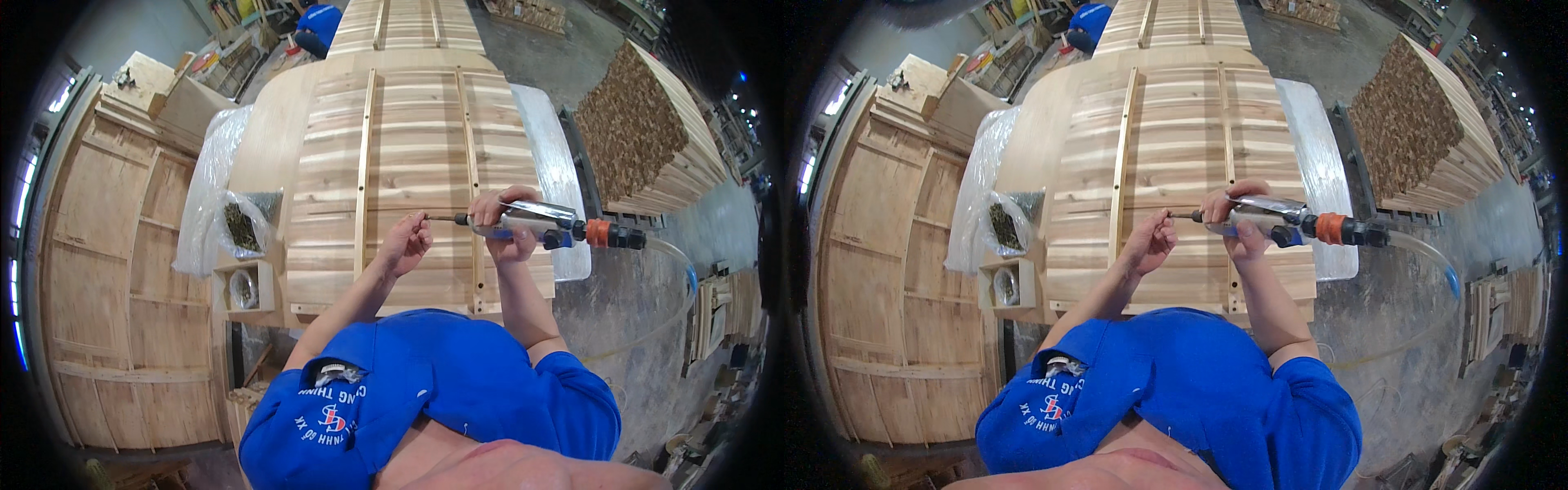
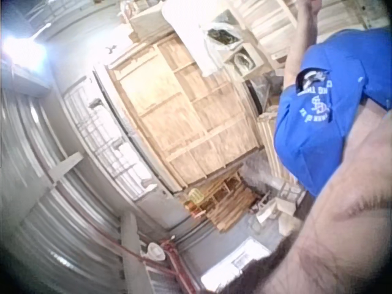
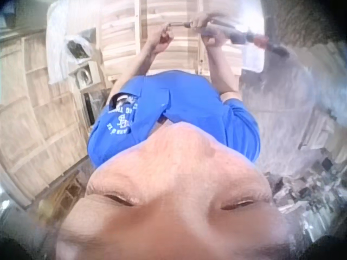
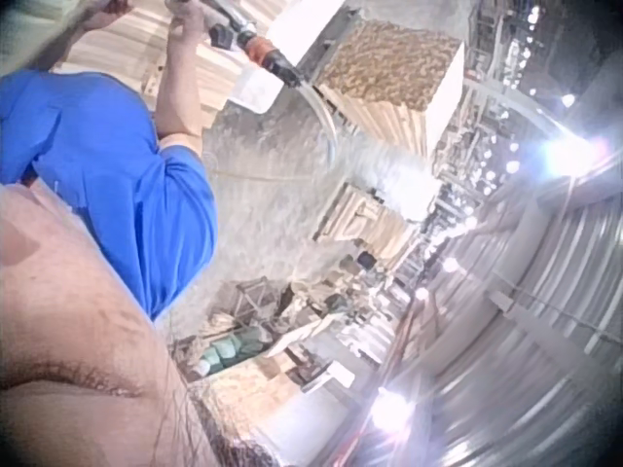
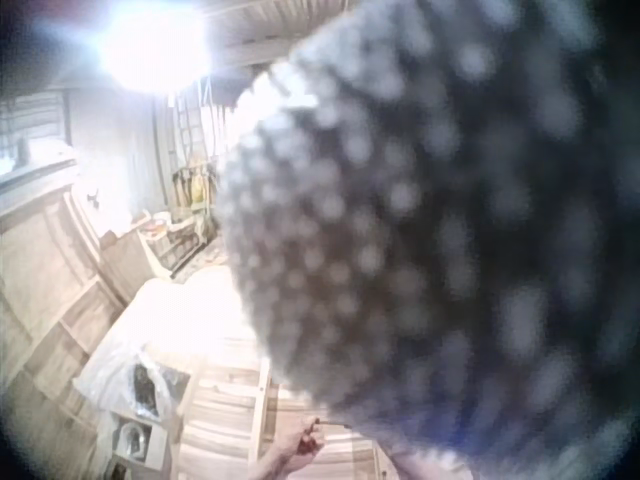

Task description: The person uses a pneumatic screwdriver to drive screws into pre-drilled holes on a wooden panel. They periodically pick up screws from a container and continue fastening the panel. The person also lifts and repositions the panel during the process.

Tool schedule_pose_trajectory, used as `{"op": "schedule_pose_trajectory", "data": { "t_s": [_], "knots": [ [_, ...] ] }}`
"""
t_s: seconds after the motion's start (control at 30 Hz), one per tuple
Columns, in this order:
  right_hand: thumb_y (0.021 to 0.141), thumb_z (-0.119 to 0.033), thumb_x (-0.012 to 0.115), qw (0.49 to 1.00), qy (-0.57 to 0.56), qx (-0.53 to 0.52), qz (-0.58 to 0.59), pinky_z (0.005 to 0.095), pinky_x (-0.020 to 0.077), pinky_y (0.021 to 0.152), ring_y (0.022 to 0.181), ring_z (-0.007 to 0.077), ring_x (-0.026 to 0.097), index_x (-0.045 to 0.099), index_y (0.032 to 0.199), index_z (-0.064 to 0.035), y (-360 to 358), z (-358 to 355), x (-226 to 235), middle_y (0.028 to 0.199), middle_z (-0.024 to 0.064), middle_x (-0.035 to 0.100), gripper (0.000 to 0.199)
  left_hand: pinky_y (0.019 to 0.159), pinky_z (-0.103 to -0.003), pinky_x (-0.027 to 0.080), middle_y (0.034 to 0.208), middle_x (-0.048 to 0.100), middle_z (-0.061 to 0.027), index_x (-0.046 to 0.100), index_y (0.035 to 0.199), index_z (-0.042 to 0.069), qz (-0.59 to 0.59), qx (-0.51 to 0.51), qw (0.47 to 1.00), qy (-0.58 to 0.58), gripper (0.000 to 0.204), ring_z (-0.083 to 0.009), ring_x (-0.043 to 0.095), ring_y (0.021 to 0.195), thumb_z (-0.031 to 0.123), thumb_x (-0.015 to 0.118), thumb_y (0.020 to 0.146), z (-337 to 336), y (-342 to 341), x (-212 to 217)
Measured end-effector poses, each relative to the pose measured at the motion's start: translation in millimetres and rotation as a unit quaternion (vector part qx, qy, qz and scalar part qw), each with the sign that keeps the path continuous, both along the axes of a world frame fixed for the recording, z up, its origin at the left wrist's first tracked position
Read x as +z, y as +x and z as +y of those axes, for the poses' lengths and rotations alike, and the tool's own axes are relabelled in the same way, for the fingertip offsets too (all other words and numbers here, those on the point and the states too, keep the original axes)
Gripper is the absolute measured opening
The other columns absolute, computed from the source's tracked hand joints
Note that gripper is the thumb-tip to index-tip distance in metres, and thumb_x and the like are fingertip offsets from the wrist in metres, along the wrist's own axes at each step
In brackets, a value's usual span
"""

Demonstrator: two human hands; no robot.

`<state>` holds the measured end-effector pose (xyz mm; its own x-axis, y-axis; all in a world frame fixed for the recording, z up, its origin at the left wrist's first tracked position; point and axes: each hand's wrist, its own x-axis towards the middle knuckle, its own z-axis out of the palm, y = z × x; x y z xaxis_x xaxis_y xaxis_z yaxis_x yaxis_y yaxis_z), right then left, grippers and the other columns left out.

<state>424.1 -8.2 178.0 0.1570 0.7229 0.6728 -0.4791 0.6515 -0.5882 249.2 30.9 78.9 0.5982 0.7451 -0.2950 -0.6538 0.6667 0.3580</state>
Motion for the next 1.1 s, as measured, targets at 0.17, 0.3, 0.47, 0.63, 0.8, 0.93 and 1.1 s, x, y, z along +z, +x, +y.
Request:
{"op": "schedule_pose_trajectory", "data": {
  "t_s": [0.17,0.3,0.47,0.63,0.8,0.93,1.1],
  "knots": [
    [0.077,-0.038,0.059,1.0,0.005,-0.001,0.01,0.0377,0.0419,0.066,0.064,0.0205,0.051,0.042,0.104,-0.0031,-4,-12,7,0.067,0.0082,0.051,0.047,0.055,-0.02,0.043,0.069,0.053,0.0013,0.053,0.083,0.008,-0.064,-0.041,0.997,-0.033,0.018,-0.0064,0.048,0.058,0.023,0.053,0.092,-7,1,5],
    [0.076,-0.036,0.064,0.999,0.02,0.004,0.032,0.0374,0.0439,0.064,0.062,0.0209,0.052,0.043,0.102,-0.0026,-10,-14,10,0.066,0.0091,0.052,0.047,0.055,-0.02,0.042,0.068,0.054,0.0019,0.051,0.079,0.01,-0.115,-0.047,0.99,-0.064,0.024,-0.007,0.049,0.058,0.028,0.051,0.093,-14,0,8],
    [0.078,-0.033,0.058,0.995,0.089,-0.036,0.021,0.0387,0.0441,0.065,0.064,0.0221,0.053,0.042,0.102,-0.0027,10,-13,30,0.067,0.0095,0.052,0.042,0.059,-0.022,0.046,0.079,0.06,-0.0042,0.057,0.107,0.005,0.229,0.006,0.966,0.118,0.03,-0.0095,0.056,0.065,0.03,0.052,0.092,-23,-53,51],
    [0.078,-0.036,0.053,0.973,0.169,-0.157,-0.014,0.0389,0.0447,0.063,0.062,0.0224,0.052,0.042,0.102,-0.0036,40,-21,64,0.067,0.0101,0.051,0.041,0.073,-0.033,0.048,0.085,0.065,-0.0121,0.063,0.098,0.001,0.737,0.401,0.491,0.235,0.019,-0.0208,0.061,0.079,0.011,0.053,0.086,4,-268,-8],
    [0.08,-0.044,0.047,0.952,0.212,-0.219,-0.034,0.0353,0.0386,0.059,0.061,0.0179,0.047,0.044,0.108,-0.0083,55,-26,79,0.068,0.005,0.048,0.046,0.078,-0.044,0.046,0.096,0.064,-0.0157,0.062,0.095,0.003,0.91,0.238,0.339,0.022,0.019,-0.0336,0.06,0.09,0.016,0.054,0.084,-51,-364,-14],
    [0.081,-0.039,0.05,0.95,0.236,-0.202,-0.034,0.0387,0.043,0.061,0.062,0.0207,0.052,0.042,0.107,-0.0046,54,-26,85,0.068,0.0084,0.05,0.044,0.085,-0.043,0.045,0.103,0.06,-0.0144,0.064,0.096,0.006,0.962,0.077,0.263,0.008,0.025,-0.0336,0.055,0.1,0.019,0.069,0.075,-58,-353,-24],
    [0.08,-0.04,0.05,0.954,0.226,-0.191,-0.038,0.0387,0.0433,0.061,0.062,0.0207,0.052,0.042,0.106,-0.0046,53,-26,85,0.068,0.0088,0.05,0.045,0.086,-0.044,0.043,0.11,0.056,-0.0103,0.064,0.099,0.013,0.963,-0.008,0.268,-0.005,0.023,-0.0294,0.052,0.106,0.024,0.065,0.079,-54,-356,-24]
  ]
}}
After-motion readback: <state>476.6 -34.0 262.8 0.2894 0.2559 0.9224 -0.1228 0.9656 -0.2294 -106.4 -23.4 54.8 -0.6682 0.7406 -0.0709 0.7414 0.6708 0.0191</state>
